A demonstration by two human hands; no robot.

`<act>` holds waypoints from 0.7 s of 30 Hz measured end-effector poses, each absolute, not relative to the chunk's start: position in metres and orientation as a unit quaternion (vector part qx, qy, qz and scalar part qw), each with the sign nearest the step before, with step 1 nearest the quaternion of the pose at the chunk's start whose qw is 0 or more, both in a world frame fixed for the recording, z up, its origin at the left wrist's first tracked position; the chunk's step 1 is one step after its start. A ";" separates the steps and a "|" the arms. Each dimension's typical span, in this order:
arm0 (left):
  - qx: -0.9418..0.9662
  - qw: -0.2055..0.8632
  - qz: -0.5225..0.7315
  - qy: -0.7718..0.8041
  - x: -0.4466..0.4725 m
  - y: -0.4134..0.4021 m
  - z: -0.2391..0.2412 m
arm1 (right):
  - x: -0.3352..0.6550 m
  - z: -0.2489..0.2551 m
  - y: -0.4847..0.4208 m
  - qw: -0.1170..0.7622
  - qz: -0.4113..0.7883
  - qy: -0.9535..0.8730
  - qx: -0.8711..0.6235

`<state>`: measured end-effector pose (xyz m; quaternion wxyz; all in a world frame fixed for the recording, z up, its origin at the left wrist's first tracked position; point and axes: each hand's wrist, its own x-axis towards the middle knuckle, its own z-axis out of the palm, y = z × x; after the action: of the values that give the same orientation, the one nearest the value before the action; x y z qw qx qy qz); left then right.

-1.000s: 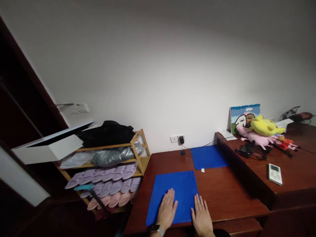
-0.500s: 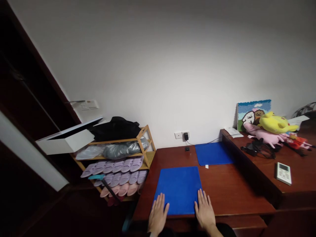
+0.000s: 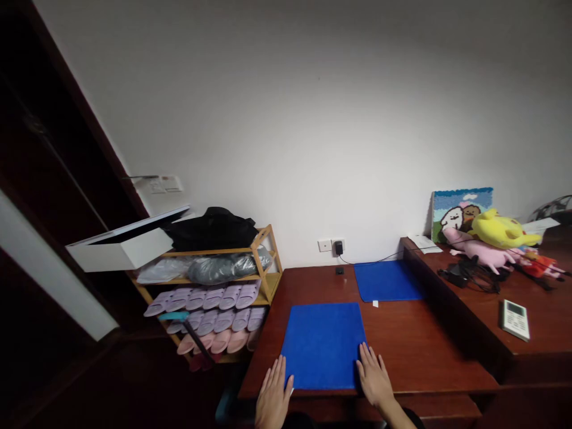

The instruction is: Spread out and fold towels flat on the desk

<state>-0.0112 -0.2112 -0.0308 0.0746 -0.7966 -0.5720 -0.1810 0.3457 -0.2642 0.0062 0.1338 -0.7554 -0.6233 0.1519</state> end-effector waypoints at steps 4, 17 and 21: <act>-0.788 0.076 -0.188 -0.581 -0.010 -0.211 -0.032 | 0.350 0.021 -0.244 0.151 0.146 -0.605 -0.768; -0.784 0.095 -0.191 -0.583 -0.011 -0.214 -0.037 | 0.351 0.018 -0.179 0.114 0.137 -0.615 -0.768; -0.786 0.109 -0.197 -0.575 -0.011 -0.213 -0.039 | 0.352 0.009 -0.181 0.108 0.121 -0.625 -0.764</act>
<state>-0.0110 -0.2127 -0.0392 0.1091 -0.7864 -0.5754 -0.1966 0.3517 -0.1809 0.0086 0.1076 -0.7638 -0.6249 0.1208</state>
